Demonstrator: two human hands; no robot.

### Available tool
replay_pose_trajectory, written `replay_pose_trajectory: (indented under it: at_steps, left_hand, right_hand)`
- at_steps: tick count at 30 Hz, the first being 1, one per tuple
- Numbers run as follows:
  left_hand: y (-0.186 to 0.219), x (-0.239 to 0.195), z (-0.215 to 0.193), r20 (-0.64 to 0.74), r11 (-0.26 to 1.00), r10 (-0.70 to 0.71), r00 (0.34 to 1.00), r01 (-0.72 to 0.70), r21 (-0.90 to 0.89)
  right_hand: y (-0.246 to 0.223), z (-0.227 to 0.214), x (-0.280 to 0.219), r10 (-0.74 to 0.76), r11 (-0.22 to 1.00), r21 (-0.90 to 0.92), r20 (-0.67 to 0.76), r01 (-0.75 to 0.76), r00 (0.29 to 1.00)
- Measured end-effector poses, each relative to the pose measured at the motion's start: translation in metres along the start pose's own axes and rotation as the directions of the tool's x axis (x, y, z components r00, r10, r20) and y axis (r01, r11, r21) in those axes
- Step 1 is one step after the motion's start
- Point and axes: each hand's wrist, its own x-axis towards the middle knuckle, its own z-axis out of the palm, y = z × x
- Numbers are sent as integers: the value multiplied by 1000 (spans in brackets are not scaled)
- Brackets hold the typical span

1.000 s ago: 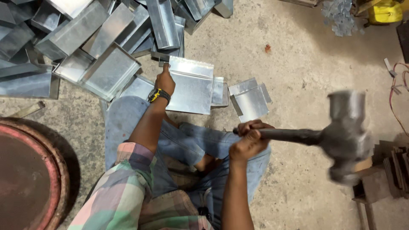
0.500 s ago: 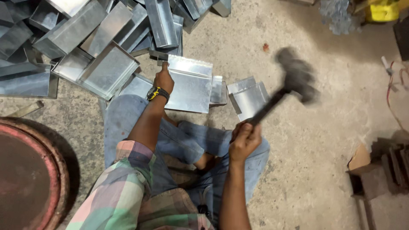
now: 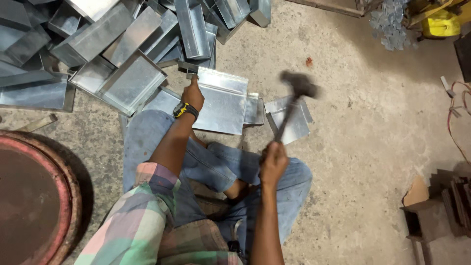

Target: The person uses a hammer to flatten and shape several galvanized metal boxes by striking their edges and surfaces while sitting on the floor.

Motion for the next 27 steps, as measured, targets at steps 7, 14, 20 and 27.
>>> replay_pose_trajectory:
  at_steps: [7, 14, 20, 27]
  left_hand:
    - [10, -16, -9, 39, 999, 34, 999, -33, -30]
    - [13, -16, -8, 21, 999, 28, 999, -28, 21]
    - [8, -23, -7, 40, 998, 56, 998, -56, 0]
    - [12, -21, -6, 46, 999, 44, 998, -43, -21]
  right_hand:
    - [-14, 5, 8, -382, 906, 129, -154, 402, 911]
    - [53, 21, 4, 87, 854, -517, 41, -53, 995]
    - [-15, -15, -5, -88, 987, 133, -55, 95, 995]
    - [61, 20, 12, -237, 949, -243, -126, 202, 963]
